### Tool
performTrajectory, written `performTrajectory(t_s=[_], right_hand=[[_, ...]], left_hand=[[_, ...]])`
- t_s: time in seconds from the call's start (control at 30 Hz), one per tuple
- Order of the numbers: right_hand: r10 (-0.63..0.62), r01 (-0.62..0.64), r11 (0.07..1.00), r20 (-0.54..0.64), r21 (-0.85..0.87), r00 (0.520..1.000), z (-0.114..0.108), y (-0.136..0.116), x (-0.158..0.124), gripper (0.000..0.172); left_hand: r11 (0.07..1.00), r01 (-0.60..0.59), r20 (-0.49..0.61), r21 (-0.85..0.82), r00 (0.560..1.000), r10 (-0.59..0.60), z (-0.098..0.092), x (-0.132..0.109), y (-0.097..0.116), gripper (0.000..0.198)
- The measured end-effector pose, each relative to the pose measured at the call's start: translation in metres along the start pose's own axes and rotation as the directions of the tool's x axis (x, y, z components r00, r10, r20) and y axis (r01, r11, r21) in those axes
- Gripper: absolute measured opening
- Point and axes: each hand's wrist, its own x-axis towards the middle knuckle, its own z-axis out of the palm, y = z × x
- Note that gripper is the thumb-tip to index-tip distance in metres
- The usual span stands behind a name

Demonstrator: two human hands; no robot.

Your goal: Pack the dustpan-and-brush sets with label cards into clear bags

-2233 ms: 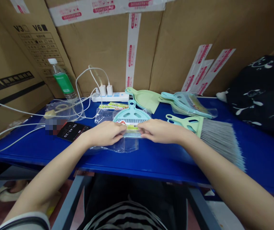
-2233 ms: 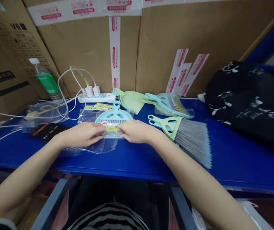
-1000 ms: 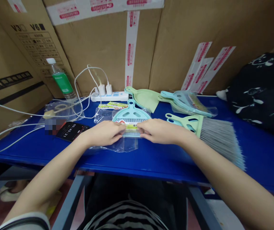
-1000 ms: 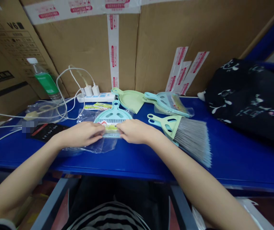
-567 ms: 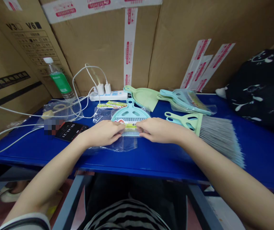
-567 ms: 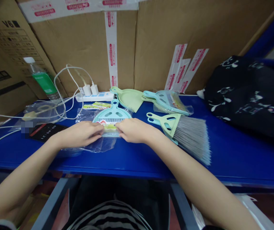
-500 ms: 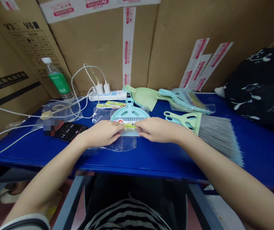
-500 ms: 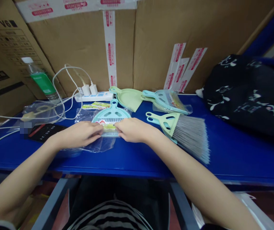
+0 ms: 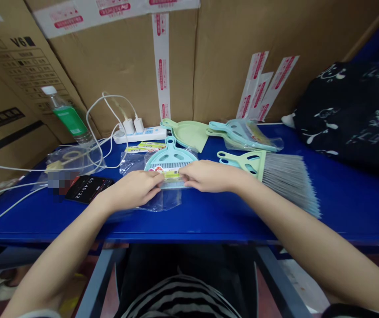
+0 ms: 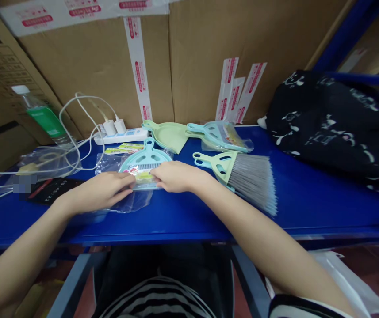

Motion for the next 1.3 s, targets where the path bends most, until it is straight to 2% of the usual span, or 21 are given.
performTrajectory(t_s=[0.2, 0.33, 0.5, 0.93, 1.07, 1.3], right_hand=[[0.003, -0.003, 1.000, 0.004, 0.024, 1.000, -0.002, 0.001, 0.001, 0.014], [0.005, -0.006, 0.999, 0.008, 0.038, 1.000, -0.003, 0.000, 0.002, 0.016], [0.008, -0.006, 0.999, -0.029, 0.050, 1.000, -0.002, 0.002, 0.002, 0.016], [0.048, -0.051, 0.999, -0.131, -0.019, 0.990, 0.002, 0.006, 0.008, 0.015], [0.039, -0.035, 0.999, -0.194, 0.025, 0.980, 0.005, 0.010, 0.011, 0.012], [0.119, -0.111, 0.992, -0.178, 0.053, 0.977, 0.005, 0.006, 0.012, 0.015]], left_hand=[[0.999, 0.047, 0.025, 0.014, 0.999, -0.047, -0.001, 0.002, 0.001, 0.021], [0.996, 0.073, -0.005, 0.041, 0.997, -0.073, 0.001, 0.002, 0.002, 0.023], [0.995, 0.094, -0.044, 0.034, 0.995, -0.092, 0.004, 0.004, 0.001, 0.023], [0.984, 0.173, 0.009, 0.040, 0.985, -0.173, 0.006, 0.007, 0.003, 0.020], [0.978, 0.197, -0.006, 0.070, 0.980, -0.197, 0.007, 0.008, 0.005, 0.021], [0.957, 0.272, -0.084, 0.096, 0.961, -0.265, 0.012, 0.012, 0.009, 0.020]])
